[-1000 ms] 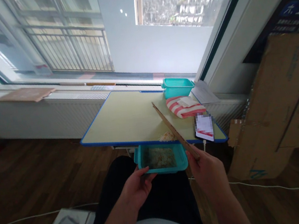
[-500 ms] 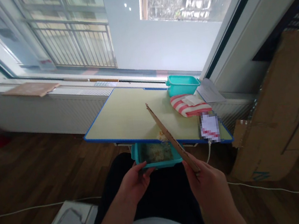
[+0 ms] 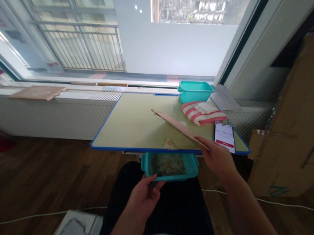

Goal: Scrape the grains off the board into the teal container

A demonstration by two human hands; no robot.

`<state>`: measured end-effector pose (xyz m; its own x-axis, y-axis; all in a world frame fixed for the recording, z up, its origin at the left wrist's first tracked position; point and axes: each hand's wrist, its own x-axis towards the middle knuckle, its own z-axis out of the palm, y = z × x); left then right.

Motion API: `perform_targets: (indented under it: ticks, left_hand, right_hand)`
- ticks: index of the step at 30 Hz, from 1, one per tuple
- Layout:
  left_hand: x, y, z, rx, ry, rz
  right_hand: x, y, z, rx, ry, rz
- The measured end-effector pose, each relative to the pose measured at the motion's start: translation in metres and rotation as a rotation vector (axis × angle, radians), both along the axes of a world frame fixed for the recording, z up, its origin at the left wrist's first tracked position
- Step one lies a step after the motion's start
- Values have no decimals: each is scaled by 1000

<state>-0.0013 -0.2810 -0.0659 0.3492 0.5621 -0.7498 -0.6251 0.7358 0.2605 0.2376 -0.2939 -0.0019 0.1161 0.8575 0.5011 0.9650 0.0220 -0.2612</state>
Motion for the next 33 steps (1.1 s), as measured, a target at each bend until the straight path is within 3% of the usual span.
perform_targets:
  ticks: [4, 8, 15, 20, 27, 33]
  left_hand:
    - [2, 1, -5, 0, -8, 14]
    - [1, 2, -6, -5, -3, 12]
    - [-3, 4, -4, 43, -21, 13]
    - [-1, 2, 2, 53, -33, -4]
    - [0, -2, 8, 57, -59, -17]
    - [1, -2, 5, 50, -41, -10]
  right_hand:
    - [0, 18, -8, -72, 97, 174]
    - [-2, 7, -12, -72, 264, 221]
    - [-9, -29, -2, -79, 536, 199]
    - [-13, -39, 10, -113, 651, 208]
    - [-10, -47, 15, -119, 672, 199]
    - [-4, -45, 12, -27, 652, 199]
